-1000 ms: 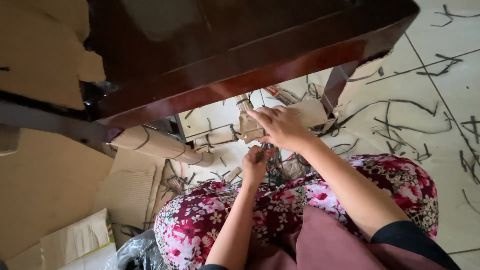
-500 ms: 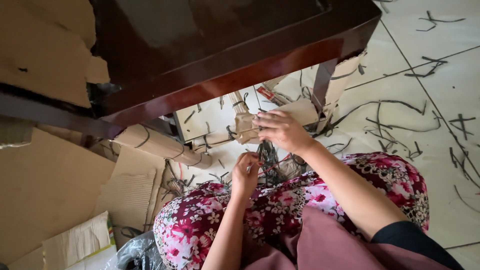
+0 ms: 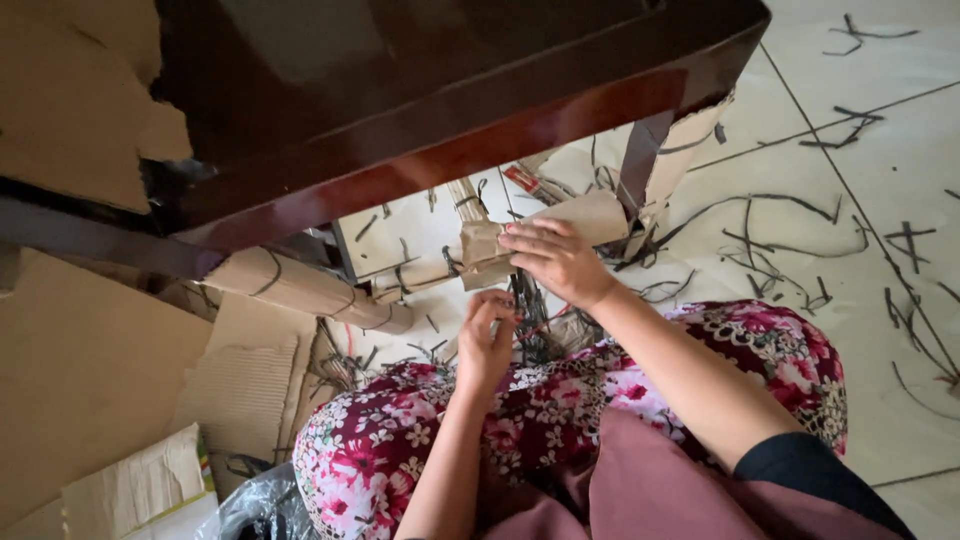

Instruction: The person sits on the floor and ties black cords around the legs of a wooden stool that are wrapped in cardboard. They use scissors to cut the cords after tying them. The person repeats this process for multiple legs of the stool.

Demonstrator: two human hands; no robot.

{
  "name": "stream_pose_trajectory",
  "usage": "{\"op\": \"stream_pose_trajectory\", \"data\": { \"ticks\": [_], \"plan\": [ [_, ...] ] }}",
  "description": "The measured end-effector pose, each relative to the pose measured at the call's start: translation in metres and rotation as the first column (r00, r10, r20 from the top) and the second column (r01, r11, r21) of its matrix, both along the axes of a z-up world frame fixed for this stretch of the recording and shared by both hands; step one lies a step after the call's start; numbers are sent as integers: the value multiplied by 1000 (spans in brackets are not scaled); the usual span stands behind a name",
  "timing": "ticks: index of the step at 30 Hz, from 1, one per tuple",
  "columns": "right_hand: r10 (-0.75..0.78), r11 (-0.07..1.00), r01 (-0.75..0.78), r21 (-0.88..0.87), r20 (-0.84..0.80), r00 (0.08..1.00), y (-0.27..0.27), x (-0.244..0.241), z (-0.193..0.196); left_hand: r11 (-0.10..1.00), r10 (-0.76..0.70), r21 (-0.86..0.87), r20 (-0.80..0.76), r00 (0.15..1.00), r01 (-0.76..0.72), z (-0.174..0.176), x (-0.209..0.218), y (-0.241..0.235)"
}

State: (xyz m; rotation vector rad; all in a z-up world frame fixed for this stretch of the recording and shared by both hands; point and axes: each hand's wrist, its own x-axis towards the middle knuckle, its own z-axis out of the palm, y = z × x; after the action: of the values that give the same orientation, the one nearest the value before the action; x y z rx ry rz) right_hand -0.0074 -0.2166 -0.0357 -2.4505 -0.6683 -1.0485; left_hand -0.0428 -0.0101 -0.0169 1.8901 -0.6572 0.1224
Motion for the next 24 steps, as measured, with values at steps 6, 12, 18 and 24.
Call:
{"op": "stream_pose_trajectory", "data": {
  "ticks": [6,12,18,24],
  "plan": [
    [82,974,-65,218,-71,994,-2,7,-4,988,11,-154,-132,991,-31,38,14,-13],
    [219,942,-161,293,-179,959,-13,-5,37,948,121,-246,-312,942,-203,13,38,-15],
    [154,987,-148,55,-111,982,-10,-2,18,939,136,-272,-270,953,-211,23,40,-25],
    [151,983,-168,-78,-183,971,8,-2,59,955,168,-184,-307,937,-232,8,49,-23]
  ]
}}
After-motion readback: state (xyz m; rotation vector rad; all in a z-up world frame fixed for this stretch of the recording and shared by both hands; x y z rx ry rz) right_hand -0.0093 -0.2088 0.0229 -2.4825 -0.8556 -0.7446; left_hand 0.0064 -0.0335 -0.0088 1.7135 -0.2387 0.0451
